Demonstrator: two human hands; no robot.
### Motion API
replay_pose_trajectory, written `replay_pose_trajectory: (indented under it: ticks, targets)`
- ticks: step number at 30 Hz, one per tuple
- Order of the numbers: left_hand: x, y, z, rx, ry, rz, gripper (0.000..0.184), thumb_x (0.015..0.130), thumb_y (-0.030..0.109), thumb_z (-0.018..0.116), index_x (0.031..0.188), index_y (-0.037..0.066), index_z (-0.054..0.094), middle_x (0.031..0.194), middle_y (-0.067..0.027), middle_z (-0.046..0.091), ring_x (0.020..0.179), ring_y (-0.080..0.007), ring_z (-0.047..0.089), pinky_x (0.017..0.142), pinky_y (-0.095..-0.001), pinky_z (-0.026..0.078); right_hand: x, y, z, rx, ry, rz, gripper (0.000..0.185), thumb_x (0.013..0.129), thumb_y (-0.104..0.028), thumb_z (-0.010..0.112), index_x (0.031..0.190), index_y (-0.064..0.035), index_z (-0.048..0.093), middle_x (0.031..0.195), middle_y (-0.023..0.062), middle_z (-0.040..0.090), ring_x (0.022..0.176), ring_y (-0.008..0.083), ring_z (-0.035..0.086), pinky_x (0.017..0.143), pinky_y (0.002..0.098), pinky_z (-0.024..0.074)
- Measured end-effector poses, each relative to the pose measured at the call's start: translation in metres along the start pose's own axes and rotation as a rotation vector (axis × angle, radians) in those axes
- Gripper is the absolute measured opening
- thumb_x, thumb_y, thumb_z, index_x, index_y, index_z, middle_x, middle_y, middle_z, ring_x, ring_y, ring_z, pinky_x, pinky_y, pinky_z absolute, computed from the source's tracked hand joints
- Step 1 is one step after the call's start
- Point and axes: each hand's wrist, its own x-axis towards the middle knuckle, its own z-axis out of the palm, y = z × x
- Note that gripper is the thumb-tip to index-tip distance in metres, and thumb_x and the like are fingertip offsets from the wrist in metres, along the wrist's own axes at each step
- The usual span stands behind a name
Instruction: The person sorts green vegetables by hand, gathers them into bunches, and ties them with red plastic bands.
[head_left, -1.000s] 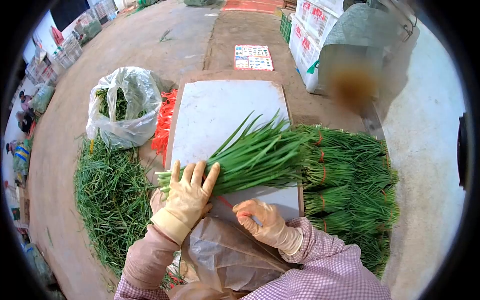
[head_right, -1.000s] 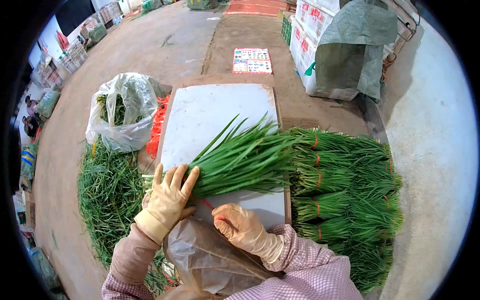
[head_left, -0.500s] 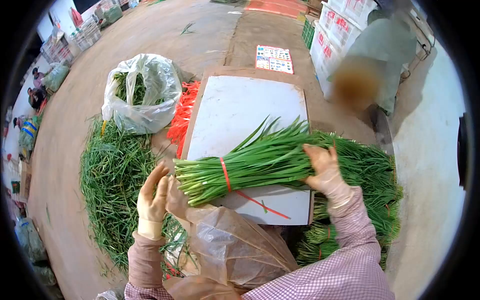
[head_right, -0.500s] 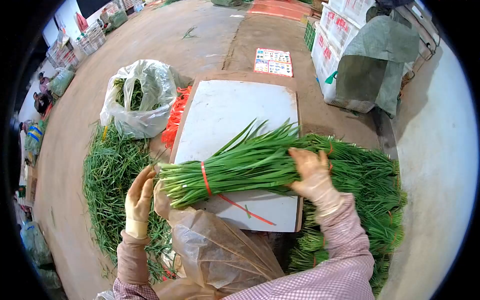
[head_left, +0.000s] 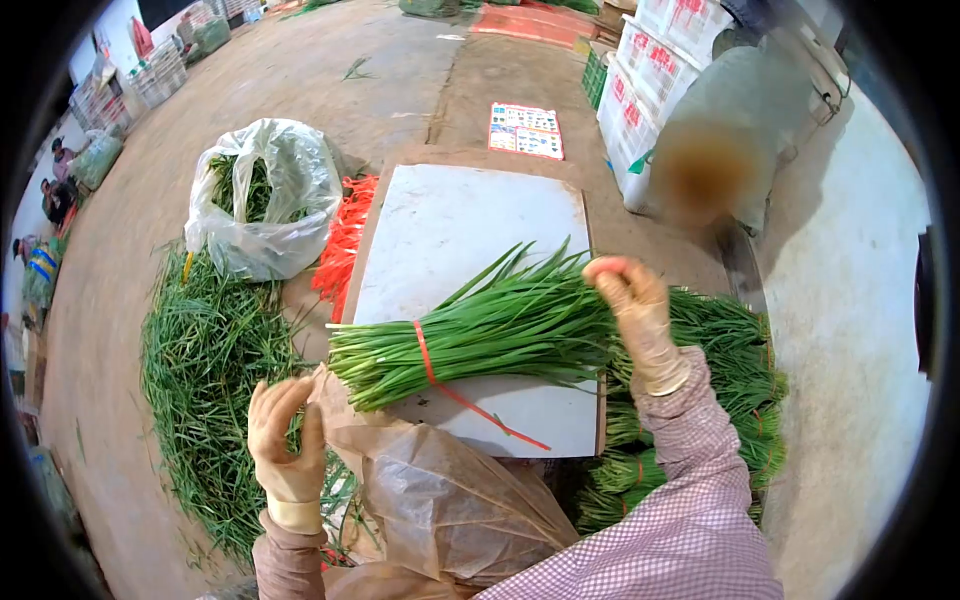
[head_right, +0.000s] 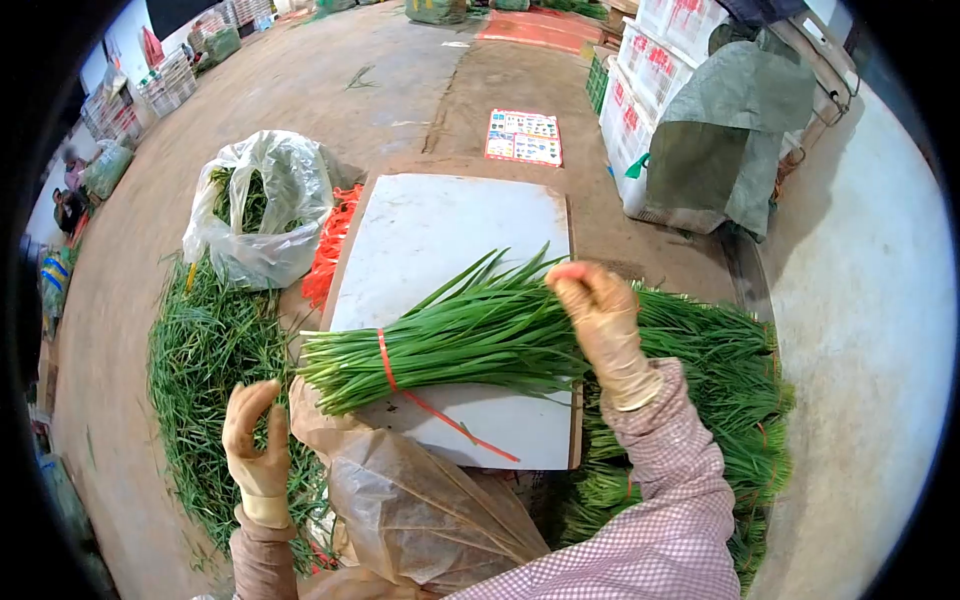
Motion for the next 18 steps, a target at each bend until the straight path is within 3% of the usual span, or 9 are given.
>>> replay_pose_trajectory:
  ticks: [2,5,6,8,10,11,14,16,18]
  targets:
    - [0.03,0.031,0.005,0.087,-0.118,0.11,0.031,0.076,0.005,0.064,0.107,0.007,0.065,0.107,-0.0129,0.063,0.105,-0.0319,0.057,0.102,-0.0496,0.033,-0.01,0.007,0.014,-0.217,-0.116,-0.069,0.006,0.084,-0.009,0.065,0.09,-0.0075,0.065,0.083,0.0048,0.066,0.074,0.017,0.061,0.068,0.0297,0.0517]
    - [0.061,0.054,0.031,0.19,-0.352,0.277,0.039,0.075,0.019,0.067,0.114,0.013,0.063,0.123,-0.0139,0.056,0.117,-0.033,0.049,0.105,-0.0512,0.025,-0.042,0.035,0.023,-0.668,-0.113,-0.599,0.008,0.082,-0.011,0.065,0.088,-0.0082,0.061,0.082,0.0055,0.062,0.076,0.0216,0.059,0.067,0.0367,0.05]
    - [0.064,0.054,0.041,0.196,-0.427,0.296,0.042,0.075,0.02,0.067,0.116,0.013,0.062,0.123,-0.0136,0.055,0.116,-0.0333,0.05,0.103,-0.0514,0.028,-0.055,0.039,0.022,-0.768,-0.104,-0.718,0.01,0.08,-0.011,0.066,0.088,-0.0086,0.06,0.082,0.0055,0.06,0.077,0.0224,0.058,0.067,0.0384,0.0493]
    - [0.059,0.046,0.056,0.026,-0.621,0.268,0.043,0.074,0.02,0.068,0.117,0.015,0.061,0.121,-0.0126,0.056,0.113,-0.0326,0.051,0.098,-0.0509,0.033,-0.074,0.039,0.015,-0.694,-0.086,-0.678,0.013,0.08,-0.01,0.066,0.091,-0.0098,0.059,0.085,0.0031,0.059,0.078,0.0198,0.057,0.067,0.0386,0.0487]
    - [0.054,0.045,0.06,0.074,-0.603,0.352,0.044,0.072,0.019,0.069,0.115,0.017,0.063,0.119,-0.0106,0.057,0.109,-0.0304,0.052,0.092,-0.0477,0.037,-0.087,0.033,0.004,-0.599,-0.117,-0.498,0.014,0.079,-0.009,0.068,0.09,-0.0092,0.06,0.084,0.0027,0.061,0.077,0.0198,0.058,0.068,0.0387,0.0484]
    - [0.05,0.044,0.059,0.089,-0.583,0.37,0.044,0.07,0.019,0.07,0.114,0.018,0.064,0.119,-0.0097,0.057,0.107,-0.0294,0.053,0.09,-0.0464,0.037,-0.089,0.03,0.0,-0.432,-0.062,-0.363,0.013,0.079,-0.007,0.068,0.089,-0.0086,0.06,0.081,0.0027,0.062,0.073,0.0212,0.059,0.068,0.0371,0.0487]
    - [0.046,0.04,0.057,0.104,-0.538,0.379,0.046,0.066,0.018,0.073,0.111,0.021,0.065,0.12,-0.0082,0.058,0.106,-0.0276,0.053,0.087,-0.044,0.038,-0.088,0.035,-0.007,-0.107,0.228,0.012,0.012,0.084,-0.003,0.065,0.096,-0.0054,0.063,0.085,0.0035,0.065,0.073,0.0138,0.061,0.066,0.0258,0.0493]
    - [0.045,0.04,0.058,0.091,-0.536,0.373,0.046,0.066,0.017,0.073,0.111,0.021,0.065,0.12,-0.008,0.058,0.106,-0.0276,0.053,0.087,-0.0442,0.037,-0.082,0.033,-0.014,0.021,0.247,0.058,0.017,0.086,-0.003,0.063,0.103,-0.0042,0.063,0.087,0.0032,0.065,0.074,0.0105,0.061,0.065,0.0232,0.049]
    - [0.044,0.04,0.059,0.095,-0.53,0.374,0.046,0.065,0.017,0.073,0.111,0.021,0.066,0.12,-0.0079,0.058,0.106,-0.0276,0.053,0.087,-0.0439,0.037,-0.073,0.022,-0.019,-0.092,0.08,0.029,0.023,0.085,-0.005,0.065,0.108,-0.0056,0.063,0.081,0.0037,0.064,0.07,0.0114,0.06,0.061,0.0244,0.0481]
